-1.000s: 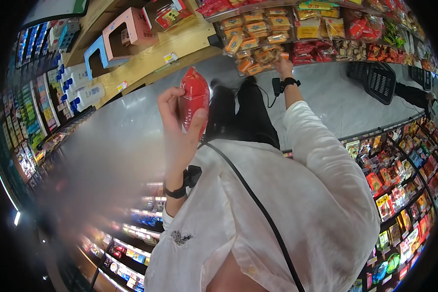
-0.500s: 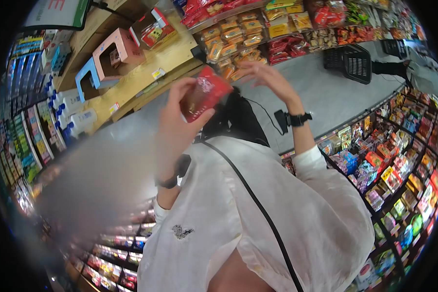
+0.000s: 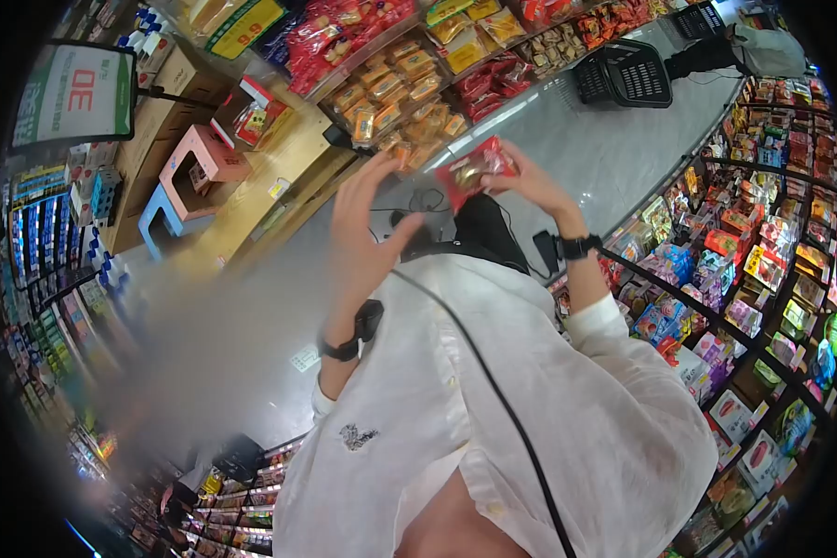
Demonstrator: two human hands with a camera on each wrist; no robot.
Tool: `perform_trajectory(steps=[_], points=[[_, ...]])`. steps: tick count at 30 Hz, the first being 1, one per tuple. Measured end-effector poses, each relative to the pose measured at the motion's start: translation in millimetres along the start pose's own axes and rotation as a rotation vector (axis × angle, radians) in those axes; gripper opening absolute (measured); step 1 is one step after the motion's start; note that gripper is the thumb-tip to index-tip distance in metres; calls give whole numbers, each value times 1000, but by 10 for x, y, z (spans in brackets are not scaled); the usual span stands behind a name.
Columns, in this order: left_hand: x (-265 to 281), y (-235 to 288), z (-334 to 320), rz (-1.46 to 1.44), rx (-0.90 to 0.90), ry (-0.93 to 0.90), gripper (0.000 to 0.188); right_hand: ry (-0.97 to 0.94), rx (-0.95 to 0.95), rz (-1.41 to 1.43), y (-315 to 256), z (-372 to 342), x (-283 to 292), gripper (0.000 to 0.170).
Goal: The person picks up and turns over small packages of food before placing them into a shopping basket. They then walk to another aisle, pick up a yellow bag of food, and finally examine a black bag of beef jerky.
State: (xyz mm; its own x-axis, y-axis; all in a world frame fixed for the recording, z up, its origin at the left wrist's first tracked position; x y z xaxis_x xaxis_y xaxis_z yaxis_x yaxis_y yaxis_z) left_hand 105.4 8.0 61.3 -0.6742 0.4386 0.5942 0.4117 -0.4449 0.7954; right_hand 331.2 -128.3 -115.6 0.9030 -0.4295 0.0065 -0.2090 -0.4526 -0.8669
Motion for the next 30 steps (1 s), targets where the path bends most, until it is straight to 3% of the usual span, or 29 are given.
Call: perform_trajectory(steps=[5, 7, 11, 12, 14, 18, 20, 22, 25, 28, 30], points=[[-229, -198, 76, -16, 162, 35, 49, 282, -179, -158, 1065, 1248, 1566, 72], [-403, -167, 120, -17, 266, 53, 45, 304, -294, -134, 1474, 1805, 2093, 65], [-864, -88, 216, 65, 424, 47, 40, 368, -341, -102, 1579, 2797, 2742, 55], [-990, -70, 246, 101, 437, 31, 39, 477, -335, -25, 1696, 3045, 2880, 45], [-1211, -60, 273, 87, 578, 48, 38, 433, -298, 64, 1900, 3475, 3035, 39], [-1546, 171, 450, 88, 629, 27, 37, 473, -159, 348, 2084, 4008, 3123, 35], [-1686, 193, 509, 29, 686, 64, 36, 550, -178, -102, 2404, 4407, 3267, 44], [-1805, 188, 565, 10, 702, 75, 34, 591, -88, 71, 2240, 4345, 3127, 56], [-1932, 240, 675, -1, 697, 73, 33, 605, -137, 295, 2171, 4214, 3066, 66], [-1981, 294, 728, 9, 679, 77, 32, 602, -39, 167, 2059, 4110, 3156, 64], [-1976, 316, 708, 21, 674, 83, 31, 599, -94, 162, 2058, 3985, 3210, 62]])
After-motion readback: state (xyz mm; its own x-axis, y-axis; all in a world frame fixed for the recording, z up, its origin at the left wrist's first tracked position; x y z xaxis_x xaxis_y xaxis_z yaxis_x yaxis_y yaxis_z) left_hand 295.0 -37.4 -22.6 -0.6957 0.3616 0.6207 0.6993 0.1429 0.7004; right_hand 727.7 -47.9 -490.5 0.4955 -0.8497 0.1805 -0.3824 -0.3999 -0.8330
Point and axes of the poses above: each hand's wrist, its own z-axis towards the middle knuckle, its own x-axis out of the back of the hand, y = z × x, the point moved 8 cm from there along z, towards the middle knuckle, and after that the axes turned 11 degrees about y, right-handed, at the moved point
